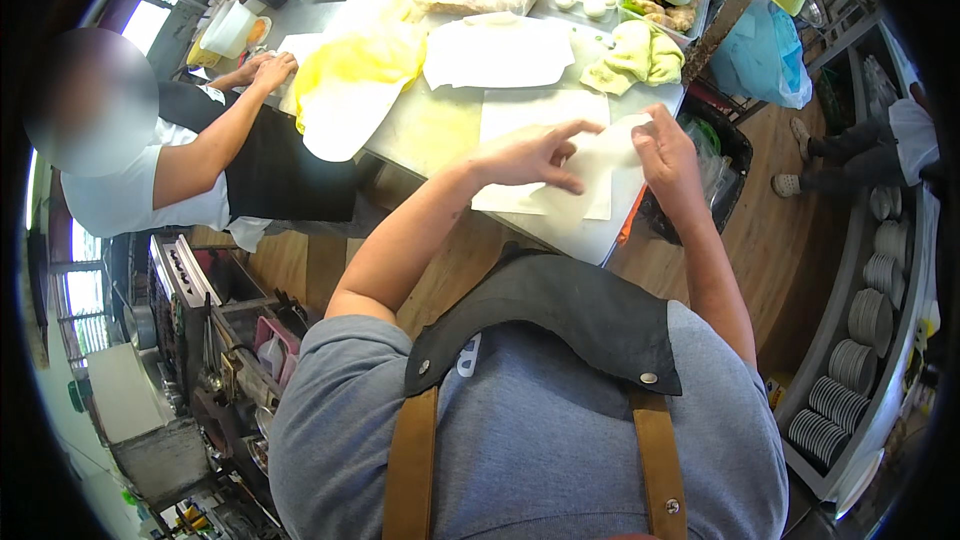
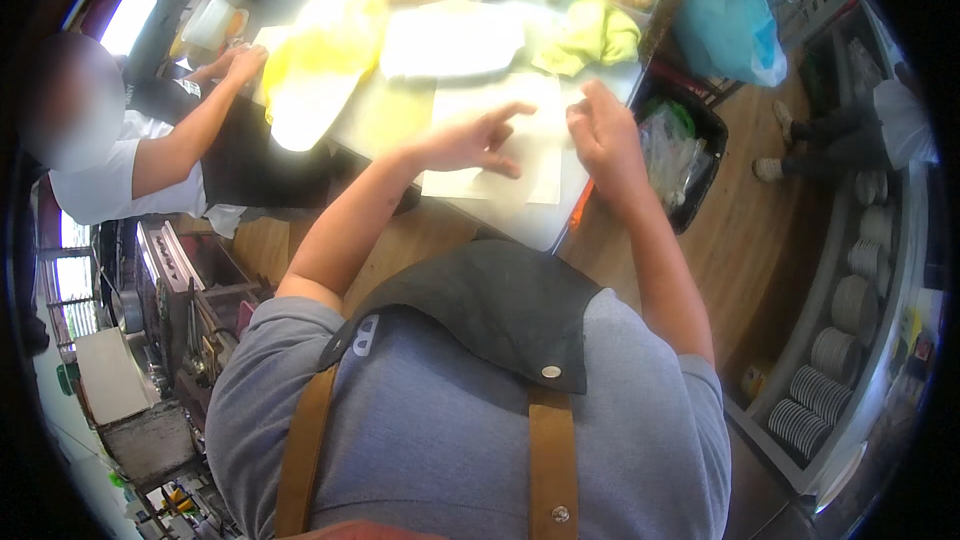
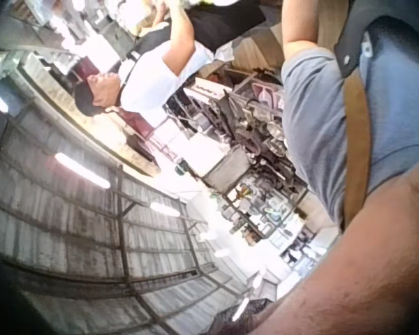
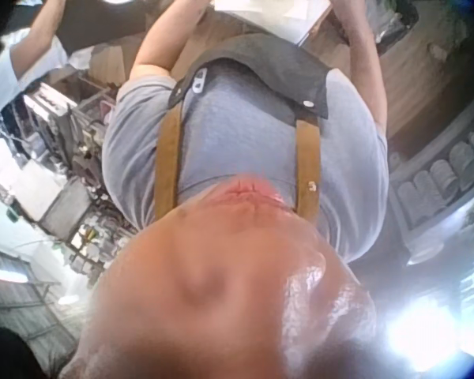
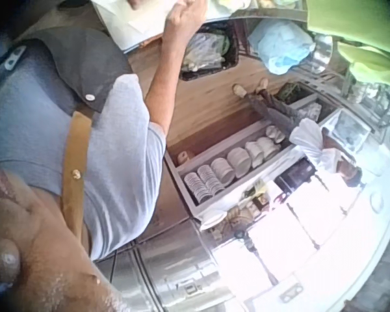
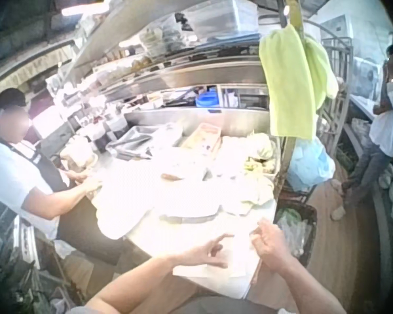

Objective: The person repeatedly scoops a meat filling onto thin square wrappers, rolls them into cylindrical spring rolls, and places the finished rolls on a tray. The process is continuous and repetitive throughout the clip.

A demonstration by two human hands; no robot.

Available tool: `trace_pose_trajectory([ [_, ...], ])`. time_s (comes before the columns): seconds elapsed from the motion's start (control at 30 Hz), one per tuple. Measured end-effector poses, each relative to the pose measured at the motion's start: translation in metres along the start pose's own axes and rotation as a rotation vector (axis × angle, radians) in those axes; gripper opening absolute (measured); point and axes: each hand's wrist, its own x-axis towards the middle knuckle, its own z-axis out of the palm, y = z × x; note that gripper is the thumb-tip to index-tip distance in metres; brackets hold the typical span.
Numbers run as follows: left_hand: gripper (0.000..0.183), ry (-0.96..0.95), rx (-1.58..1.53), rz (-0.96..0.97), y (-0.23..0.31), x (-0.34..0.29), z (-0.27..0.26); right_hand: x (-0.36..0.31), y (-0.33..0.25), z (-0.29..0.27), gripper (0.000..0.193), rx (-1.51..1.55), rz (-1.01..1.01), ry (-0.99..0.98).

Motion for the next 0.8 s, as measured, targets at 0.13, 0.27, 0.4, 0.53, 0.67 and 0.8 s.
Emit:
trace_pose_trajectory([
  [0.13,0.067,-0.025,-0.294,-0.001,-0.067,-0.026,0.001,-0.012,0.030,-0.001,0.017,-0.203,-0.043,-0.012],
  [0.27,0.059,0.152,-0.414,-0.183,-0.095,-0.045,-0.001,-0.029,0.070,0.023,0.019,-0.525,-0.004,-0.062],
  [0.4,0.055,0.372,-0.129,-0.324,-0.107,-0.044,0.008,-0.035,0.083,0.046,0.021,-1.003,-0.254,0.014],
  [0.53,0.052,0.483,-0.014,-0.371,-0.091,-0.048,0.014,-0.027,0.073,0.043,0.032,-0.963,-0.269,-0.020],
  [0.67,0.047,0.580,0.239,-0.342,-0.096,-0.048,0.020,-0.022,0.080,0.035,0.037,-0.945,-0.442,-0.137],
  [0.8,0.036,0.582,0.214,-0.356,-0.117,-0.053,0.023,-0.024,0.078,0.034,0.036,-0.960,-0.436,-0.180],
])
